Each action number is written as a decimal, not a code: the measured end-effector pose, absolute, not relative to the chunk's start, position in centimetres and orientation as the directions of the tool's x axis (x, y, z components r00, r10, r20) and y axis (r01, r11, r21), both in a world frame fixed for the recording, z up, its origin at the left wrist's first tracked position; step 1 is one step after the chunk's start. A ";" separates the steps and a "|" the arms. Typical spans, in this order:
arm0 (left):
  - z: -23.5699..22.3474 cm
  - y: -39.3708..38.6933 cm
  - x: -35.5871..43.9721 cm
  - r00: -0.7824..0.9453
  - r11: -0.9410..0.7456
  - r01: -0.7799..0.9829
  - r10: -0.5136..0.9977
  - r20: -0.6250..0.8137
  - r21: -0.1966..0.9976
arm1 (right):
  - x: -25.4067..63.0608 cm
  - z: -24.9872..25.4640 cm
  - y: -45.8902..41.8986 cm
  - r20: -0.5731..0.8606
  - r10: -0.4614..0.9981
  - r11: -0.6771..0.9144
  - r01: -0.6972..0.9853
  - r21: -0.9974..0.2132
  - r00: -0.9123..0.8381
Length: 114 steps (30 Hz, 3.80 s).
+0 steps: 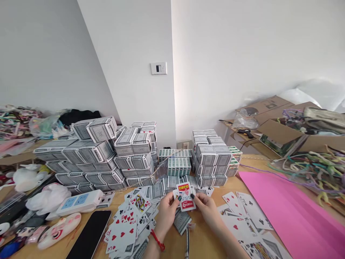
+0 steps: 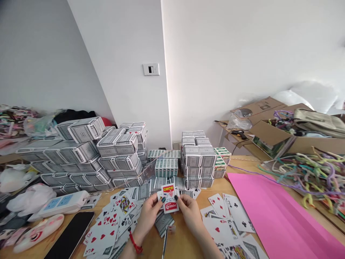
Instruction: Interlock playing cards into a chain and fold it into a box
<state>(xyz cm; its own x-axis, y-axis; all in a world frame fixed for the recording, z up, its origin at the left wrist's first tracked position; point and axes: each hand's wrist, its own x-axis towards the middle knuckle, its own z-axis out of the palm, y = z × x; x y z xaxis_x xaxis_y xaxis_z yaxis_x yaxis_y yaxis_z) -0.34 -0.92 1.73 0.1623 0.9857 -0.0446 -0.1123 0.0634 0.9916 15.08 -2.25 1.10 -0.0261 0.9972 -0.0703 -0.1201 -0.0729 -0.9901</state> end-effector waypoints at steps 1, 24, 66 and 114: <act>1.7 -0.9 -0.3 0.168 0.060 -0.118 0.985 -0.040 0.991 | 15.1 1.0 -2.2 -0.078 0.997 -0.080 -0.117 -0.990 -0.028; 1.7 -0.9 -0.4 0.182 -0.009 0.005 0.983 0.008 1.000 | 15.2 -0.1 -1.9 -0.067 0.995 -0.077 -0.163 -0.984 -0.069; 2.5 -1.4 -0.2 0.383 0.414 -0.453 0.890 -0.247 0.790 | 15.4 -1.1 -1.8 -0.065 0.997 -0.067 -0.083 -0.994 -0.029; 2.0 -2.2 1.4 -0.078 0.064 0.022 0.995 -0.062 0.998 | 15.0 2.0 -2.8 -0.090 0.980 -0.121 -0.172 -0.978 -0.180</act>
<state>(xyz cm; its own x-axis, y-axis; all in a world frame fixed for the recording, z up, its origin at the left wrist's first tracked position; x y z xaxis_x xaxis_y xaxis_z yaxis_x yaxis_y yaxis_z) 1.45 -2.17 2.01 -0.0779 0.9950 -0.0617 0.0215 0.0636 0.9977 15.01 -2.84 2.04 -0.1800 0.9796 -0.0897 -0.1716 -0.1211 -0.9777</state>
